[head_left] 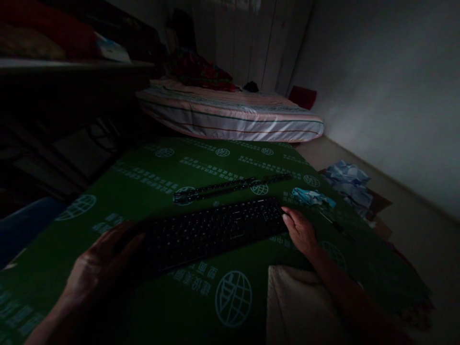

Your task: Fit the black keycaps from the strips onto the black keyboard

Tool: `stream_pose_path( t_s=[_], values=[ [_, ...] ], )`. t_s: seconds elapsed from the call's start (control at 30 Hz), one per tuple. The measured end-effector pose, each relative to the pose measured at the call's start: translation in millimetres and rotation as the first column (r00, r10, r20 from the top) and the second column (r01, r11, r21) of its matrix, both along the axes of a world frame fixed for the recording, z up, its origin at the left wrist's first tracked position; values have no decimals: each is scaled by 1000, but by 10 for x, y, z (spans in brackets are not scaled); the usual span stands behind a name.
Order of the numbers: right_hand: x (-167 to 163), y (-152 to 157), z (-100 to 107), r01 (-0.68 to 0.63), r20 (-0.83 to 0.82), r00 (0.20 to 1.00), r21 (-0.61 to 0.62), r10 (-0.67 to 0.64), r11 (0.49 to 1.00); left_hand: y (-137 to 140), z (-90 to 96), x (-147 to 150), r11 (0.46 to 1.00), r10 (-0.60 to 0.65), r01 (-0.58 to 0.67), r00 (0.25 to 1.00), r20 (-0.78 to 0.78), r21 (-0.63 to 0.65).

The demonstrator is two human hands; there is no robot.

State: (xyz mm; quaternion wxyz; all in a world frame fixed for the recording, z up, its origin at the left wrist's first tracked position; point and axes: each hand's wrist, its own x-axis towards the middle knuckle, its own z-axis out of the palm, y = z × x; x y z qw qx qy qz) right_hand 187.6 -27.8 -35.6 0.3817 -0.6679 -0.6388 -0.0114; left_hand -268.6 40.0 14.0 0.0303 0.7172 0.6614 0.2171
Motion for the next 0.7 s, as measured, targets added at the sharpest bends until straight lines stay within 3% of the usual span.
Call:
stream_pose_path(
  t_s=[0.13, 0.27, 0.7],
  values=[
    [8, -7, -9, -2, 0, 1000, -11, 2, 1000, -77, 156, 122, 982, 44, -21, 992, 115, -188],
    [24, -10, -40, -8, -11, 1000, -18, 8, 1000, -113, 224, 188, 982, 55, -33, 991, 119, -185],
    [23, -16, -31, -1, -1, 1000, -8, 1, 1000, -84, 145, 144, 985, 48, -29, 993, 112, -171]
  ],
)
